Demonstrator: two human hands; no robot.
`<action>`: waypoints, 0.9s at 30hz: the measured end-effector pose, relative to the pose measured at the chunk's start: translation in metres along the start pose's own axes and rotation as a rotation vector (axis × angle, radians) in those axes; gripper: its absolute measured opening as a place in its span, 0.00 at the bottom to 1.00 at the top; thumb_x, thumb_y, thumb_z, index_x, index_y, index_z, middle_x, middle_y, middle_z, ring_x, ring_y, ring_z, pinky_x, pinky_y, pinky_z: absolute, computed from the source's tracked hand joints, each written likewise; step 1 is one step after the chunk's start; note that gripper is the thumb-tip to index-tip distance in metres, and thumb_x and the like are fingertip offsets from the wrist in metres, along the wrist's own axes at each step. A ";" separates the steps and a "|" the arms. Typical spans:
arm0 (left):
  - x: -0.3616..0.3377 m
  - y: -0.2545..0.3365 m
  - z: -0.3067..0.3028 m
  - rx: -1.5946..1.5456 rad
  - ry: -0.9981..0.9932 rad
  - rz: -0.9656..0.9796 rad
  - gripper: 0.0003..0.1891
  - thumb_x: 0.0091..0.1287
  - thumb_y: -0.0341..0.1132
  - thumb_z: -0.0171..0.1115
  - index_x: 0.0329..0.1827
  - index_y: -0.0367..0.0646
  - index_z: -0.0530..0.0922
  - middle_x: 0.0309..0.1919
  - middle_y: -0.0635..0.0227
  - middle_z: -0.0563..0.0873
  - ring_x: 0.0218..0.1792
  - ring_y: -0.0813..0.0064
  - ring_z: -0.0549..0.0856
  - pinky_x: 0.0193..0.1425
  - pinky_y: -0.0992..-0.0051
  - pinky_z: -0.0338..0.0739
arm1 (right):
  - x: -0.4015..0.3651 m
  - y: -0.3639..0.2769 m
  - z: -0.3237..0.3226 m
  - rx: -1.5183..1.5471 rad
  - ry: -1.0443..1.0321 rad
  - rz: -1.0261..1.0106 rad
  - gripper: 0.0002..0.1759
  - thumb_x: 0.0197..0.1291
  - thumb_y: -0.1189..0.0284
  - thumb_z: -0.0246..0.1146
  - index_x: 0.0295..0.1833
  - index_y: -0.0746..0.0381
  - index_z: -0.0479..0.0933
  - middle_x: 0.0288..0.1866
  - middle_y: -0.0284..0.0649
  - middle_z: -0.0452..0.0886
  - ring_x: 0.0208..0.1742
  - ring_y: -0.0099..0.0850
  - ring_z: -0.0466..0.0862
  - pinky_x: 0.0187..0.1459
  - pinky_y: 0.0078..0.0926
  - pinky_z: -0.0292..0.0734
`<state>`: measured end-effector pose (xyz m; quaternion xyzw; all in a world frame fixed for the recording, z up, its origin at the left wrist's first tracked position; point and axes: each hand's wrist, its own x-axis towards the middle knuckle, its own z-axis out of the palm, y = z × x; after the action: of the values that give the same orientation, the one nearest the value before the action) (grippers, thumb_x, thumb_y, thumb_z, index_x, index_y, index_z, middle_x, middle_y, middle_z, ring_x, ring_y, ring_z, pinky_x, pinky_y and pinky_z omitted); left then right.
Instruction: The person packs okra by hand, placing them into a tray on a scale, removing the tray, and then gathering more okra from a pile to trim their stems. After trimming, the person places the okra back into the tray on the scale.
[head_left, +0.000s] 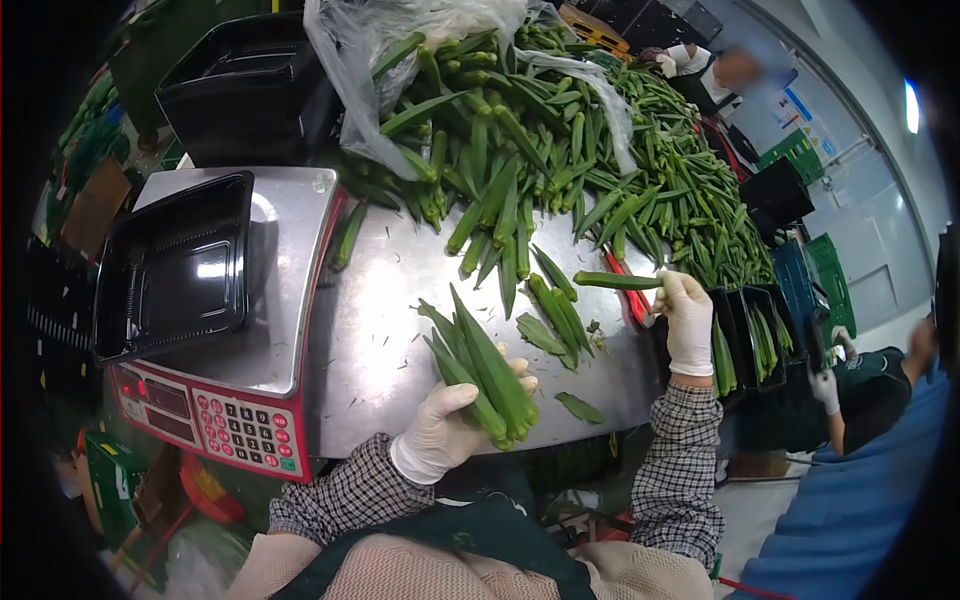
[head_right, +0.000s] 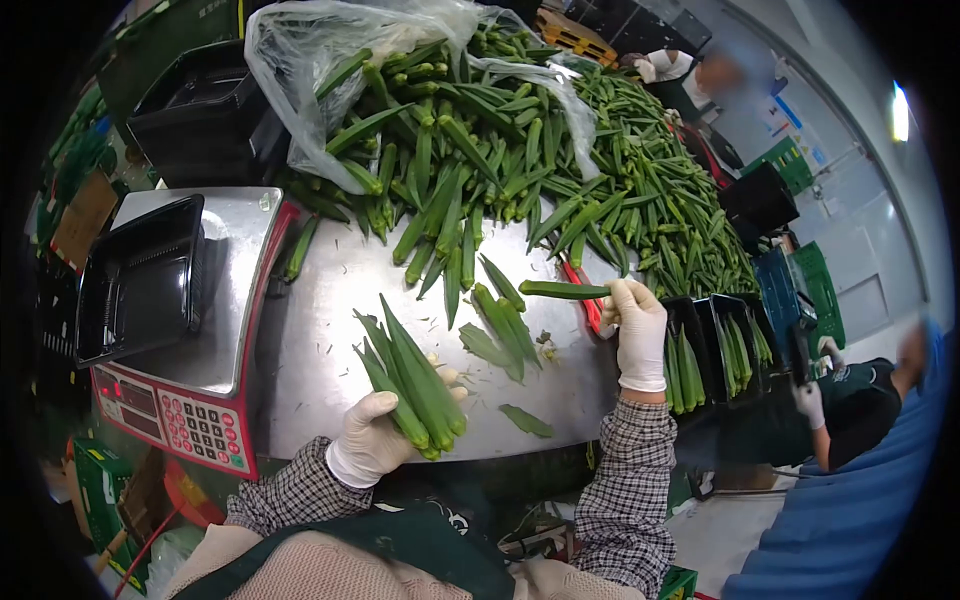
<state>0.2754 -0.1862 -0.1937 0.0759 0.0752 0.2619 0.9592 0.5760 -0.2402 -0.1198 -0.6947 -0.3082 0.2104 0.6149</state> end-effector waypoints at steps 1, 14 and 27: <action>0.000 0.001 -0.001 -0.020 -0.025 0.000 0.34 0.53 0.35 0.58 0.65 0.38 0.61 0.59 0.51 0.72 0.62 0.50 0.70 0.67 0.51 0.64 | 0.000 -0.006 -0.001 0.078 -0.036 0.008 0.11 0.64 0.69 0.58 0.36 0.67 0.78 0.23 0.31 0.75 0.20 0.18 0.72 0.22 0.14 0.67; -0.003 -0.001 -0.002 0.262 -0.088 -0.189 0.33 0.59 0.42 0.65 0.63 0.38 0.63 0.57 0.57 0.74 0.53 0.63 0.78 0.52 0.60 0.78 | -0.057 -0.083 0.130 -0.359 -0.752 0.164 0.11 0.58 0.70 0.59 0.37 0.68 0.79 0.23 0.34 0.78 0.23 0.18 0.75 0.27 0.13 0.69; 0.000 0.003 -0.005 -0.100 -0.177 -0.066 0.36 0.56 0.35 0.54 0.70 0.38 0.53 0.64 0.51 0.65 0.65 0.54 0.67 0.66 0.53 0.65 | 0.048 0.051 0.090 -0.960 -0.391 -0.158 0.14 0.50 0.65 0.64 0.36 0.65 0.79 0.29 0.49 0.82 0.32 0.42 0.82 0.36 0.34 0.76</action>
<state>0.2726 -0.1831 -0.1980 0.0483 -0.0203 0.2259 0.9727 0.5590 -0.1444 -0.1796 -0.8206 -0.5305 0.1244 0.1724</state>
